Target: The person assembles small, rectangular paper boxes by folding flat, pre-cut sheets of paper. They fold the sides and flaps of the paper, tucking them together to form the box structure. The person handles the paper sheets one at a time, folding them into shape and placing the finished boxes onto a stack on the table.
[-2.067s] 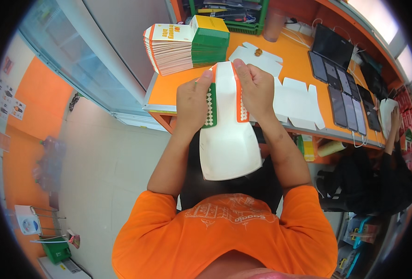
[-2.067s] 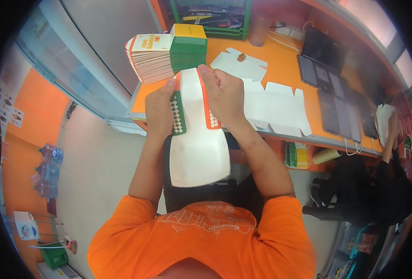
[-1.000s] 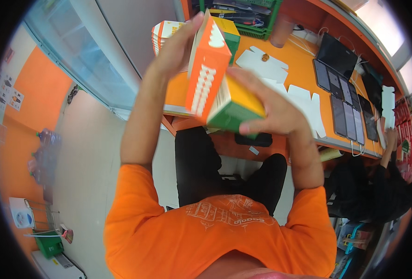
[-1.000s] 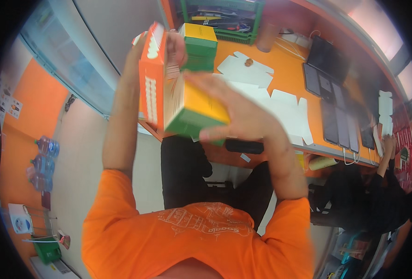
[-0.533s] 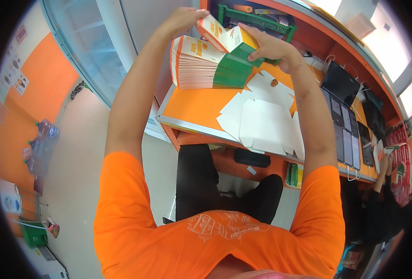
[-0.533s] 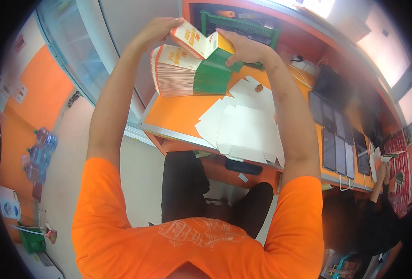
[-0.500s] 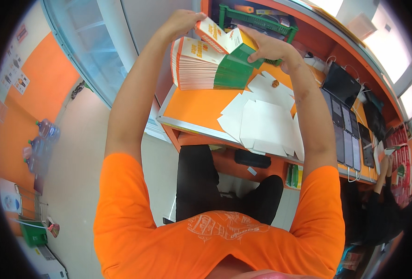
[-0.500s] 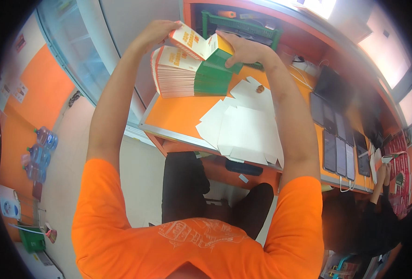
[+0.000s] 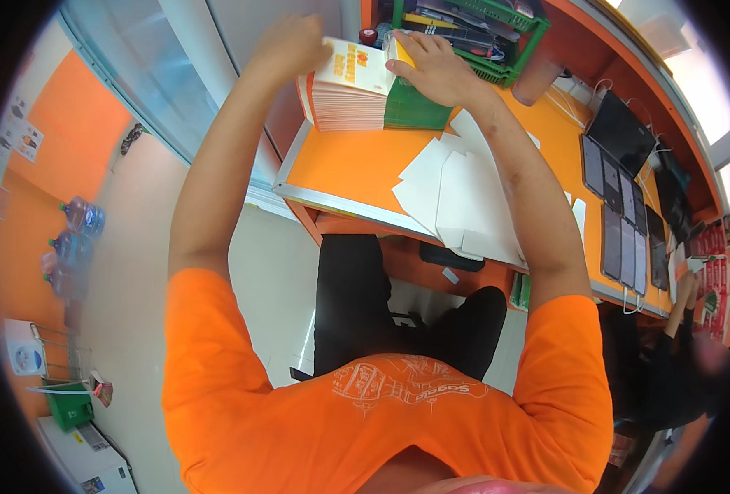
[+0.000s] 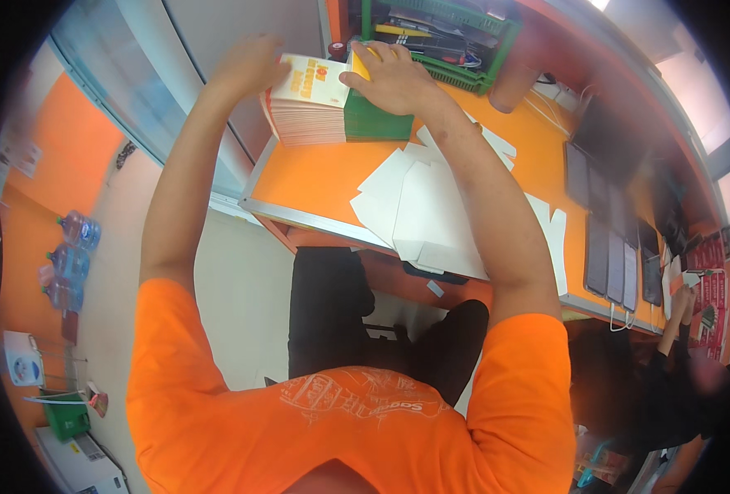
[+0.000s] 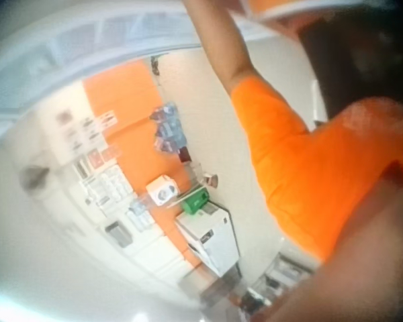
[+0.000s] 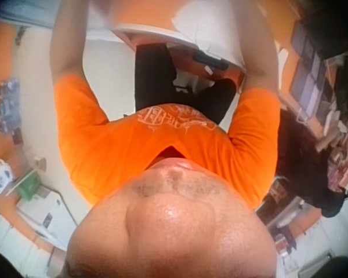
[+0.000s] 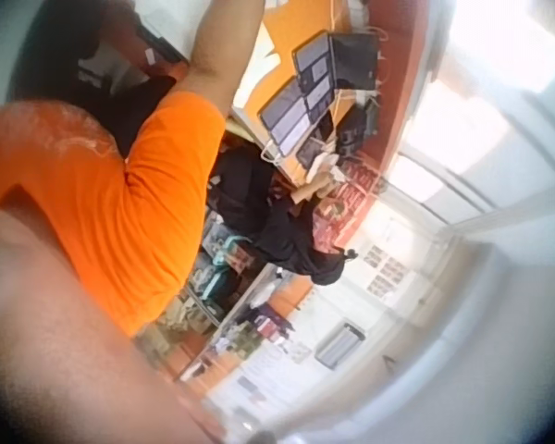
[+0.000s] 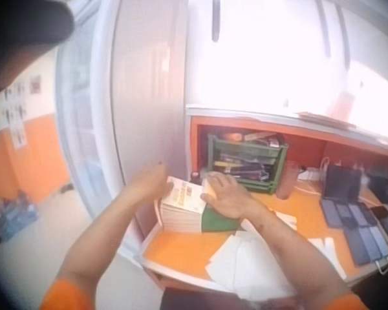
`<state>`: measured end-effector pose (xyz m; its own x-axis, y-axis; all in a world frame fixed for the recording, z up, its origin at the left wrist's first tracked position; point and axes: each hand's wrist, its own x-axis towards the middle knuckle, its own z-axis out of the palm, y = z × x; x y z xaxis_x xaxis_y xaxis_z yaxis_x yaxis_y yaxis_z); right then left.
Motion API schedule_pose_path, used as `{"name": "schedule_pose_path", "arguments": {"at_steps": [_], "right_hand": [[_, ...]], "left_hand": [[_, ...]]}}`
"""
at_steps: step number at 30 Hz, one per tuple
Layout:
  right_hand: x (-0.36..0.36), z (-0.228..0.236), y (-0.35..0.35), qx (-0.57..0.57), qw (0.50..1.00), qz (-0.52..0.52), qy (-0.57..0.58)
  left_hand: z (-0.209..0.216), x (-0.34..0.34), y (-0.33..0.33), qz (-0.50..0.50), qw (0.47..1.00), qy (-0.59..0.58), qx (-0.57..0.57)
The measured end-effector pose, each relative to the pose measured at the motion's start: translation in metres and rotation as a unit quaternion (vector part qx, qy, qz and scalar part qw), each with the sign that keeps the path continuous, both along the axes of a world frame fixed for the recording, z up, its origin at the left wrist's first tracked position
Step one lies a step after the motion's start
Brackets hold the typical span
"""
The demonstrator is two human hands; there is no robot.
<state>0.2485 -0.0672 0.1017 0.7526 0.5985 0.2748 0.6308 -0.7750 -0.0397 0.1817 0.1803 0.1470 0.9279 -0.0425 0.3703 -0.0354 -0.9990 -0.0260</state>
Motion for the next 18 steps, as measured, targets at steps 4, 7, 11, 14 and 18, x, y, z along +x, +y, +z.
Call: {"name": "schedule_pose_path", "arguments": {"at_steps": [4,7,11,14,18], "right_hand": [[0.011,-0.008,-0.003,0.004,0.999,0.022,-0.031],[0.021,-0.004,0.007,0.040,0.997,0.054,-0.033],[0.066,0.013,0.005,0.058,0.988,0.138,0.023],[0.053,-0.001,0.025,0.039,0.998,-0.041,0.042],[0.023,0.014,0.014,0.064,0.996,-0.012,0.058]], "left_hand": [[-0.004,0.020,-0.039,-0.143,0.989,-0.011,0.025],[-0.053,0.057,-0.029,-0.143,0.987,0.077,-0.016],[-0.079,0.060,-0.036,-0.140,0.988,0.029,-0.061],[-0.084,0.064,-0.032,-0.126,0.991,0.043,-0.028],[-0.078,0.069,-0.032,-0.145,0.981,0.118,-0.052]]}}
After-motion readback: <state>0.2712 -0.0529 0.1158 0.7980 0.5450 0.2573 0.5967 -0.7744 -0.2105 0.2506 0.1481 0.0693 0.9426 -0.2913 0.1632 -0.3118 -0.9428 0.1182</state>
